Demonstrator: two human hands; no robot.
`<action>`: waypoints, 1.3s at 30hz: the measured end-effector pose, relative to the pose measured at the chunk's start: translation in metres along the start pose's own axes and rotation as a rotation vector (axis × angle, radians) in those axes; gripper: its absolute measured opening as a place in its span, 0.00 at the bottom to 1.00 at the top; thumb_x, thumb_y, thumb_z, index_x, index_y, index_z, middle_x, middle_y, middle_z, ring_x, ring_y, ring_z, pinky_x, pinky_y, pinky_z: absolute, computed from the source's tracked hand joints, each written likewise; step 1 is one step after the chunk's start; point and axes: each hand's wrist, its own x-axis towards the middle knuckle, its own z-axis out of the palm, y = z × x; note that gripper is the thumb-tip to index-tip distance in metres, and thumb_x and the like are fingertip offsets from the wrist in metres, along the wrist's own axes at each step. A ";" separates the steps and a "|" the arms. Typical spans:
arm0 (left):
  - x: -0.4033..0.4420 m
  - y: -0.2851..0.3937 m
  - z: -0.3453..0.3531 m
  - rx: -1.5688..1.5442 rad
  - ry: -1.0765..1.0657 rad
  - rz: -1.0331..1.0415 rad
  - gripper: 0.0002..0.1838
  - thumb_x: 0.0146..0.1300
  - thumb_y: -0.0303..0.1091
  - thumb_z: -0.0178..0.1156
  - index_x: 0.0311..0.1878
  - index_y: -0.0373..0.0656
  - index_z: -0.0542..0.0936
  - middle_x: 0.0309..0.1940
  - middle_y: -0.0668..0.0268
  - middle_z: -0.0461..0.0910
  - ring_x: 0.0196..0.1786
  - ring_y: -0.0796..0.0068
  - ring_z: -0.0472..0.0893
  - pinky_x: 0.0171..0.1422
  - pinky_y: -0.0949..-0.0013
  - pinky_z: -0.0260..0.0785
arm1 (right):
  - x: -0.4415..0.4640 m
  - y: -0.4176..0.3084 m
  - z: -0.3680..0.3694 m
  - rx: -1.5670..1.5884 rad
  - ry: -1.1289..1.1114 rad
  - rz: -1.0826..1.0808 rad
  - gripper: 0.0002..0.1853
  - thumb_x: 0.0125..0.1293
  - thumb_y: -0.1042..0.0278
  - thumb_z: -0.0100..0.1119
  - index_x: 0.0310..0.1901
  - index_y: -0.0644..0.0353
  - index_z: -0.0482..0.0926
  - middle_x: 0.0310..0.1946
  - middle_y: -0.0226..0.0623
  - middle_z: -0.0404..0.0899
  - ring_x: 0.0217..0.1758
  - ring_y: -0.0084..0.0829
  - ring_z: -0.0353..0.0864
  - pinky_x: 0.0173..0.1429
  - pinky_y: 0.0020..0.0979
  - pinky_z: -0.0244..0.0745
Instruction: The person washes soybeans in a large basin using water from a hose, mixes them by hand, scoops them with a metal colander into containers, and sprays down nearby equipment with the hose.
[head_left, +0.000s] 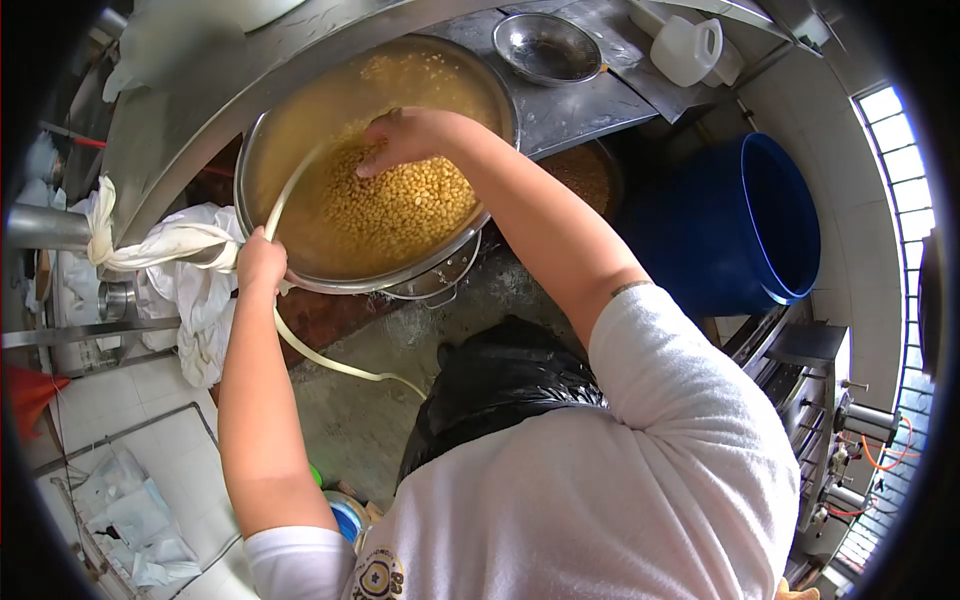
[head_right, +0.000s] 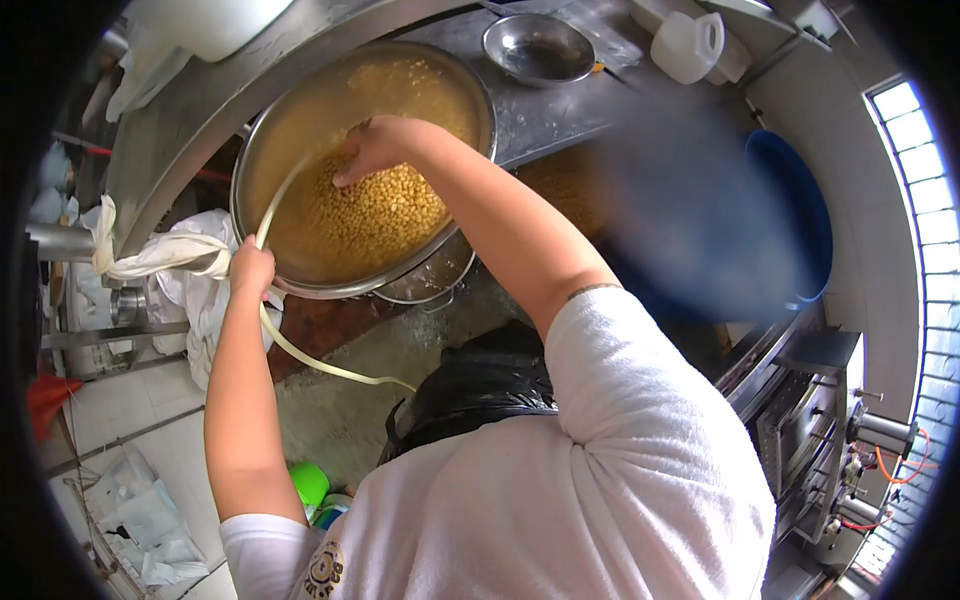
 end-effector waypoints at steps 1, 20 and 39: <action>0.001 -0.002 0.002 -0.009 0.009 0.004 0.19 0.71 0.33 0.49 0.62 0.43 0.76 0.42 0.46 0.86 0.31 0.45 0.87 0.25 0.52 0.79 | -0.014 -0.001 0.002 0.001 0.009 0.006 0.53 0.55 0.26 0.73 0.76 0.53 0.72 0.70 0.51 0.76 0.74 0.49 0.74 0.76 0.41 0.70; 0.025 -0.023 0.018 0.002 0.010 0.075 0.20 0.68 0.29 0.45 0.60 0.39 0.77 0.36 0.50 0.84 0.20 0.52 0.82 0.14 0.57 0.72 | -0.111 0.017 0.074 -0.069 0.623 -0.062 0.34 0.61 0.48 0.72 0.67 0.51 0.79 0.67 0.52 0.73 0.67 0.55 0.74 0.69 0.52 0.72; 0.012 -0.007 0.010 -0.080 0.016 -0.048 0.20 0.70 0.32 0.49 0.63 0.43 0.78 0.30 0.53 0.84 0.21 0.53 0.82 0.18 0.55 0.71 | -0.032 0.379 -0.031 1.124 1.045 0.685 0.33 0.65 0.55 0.75 0.65 0.65 0.73 0.57 0.52 0.80 0.60 0.51 0.82 0.58 0.50 0.84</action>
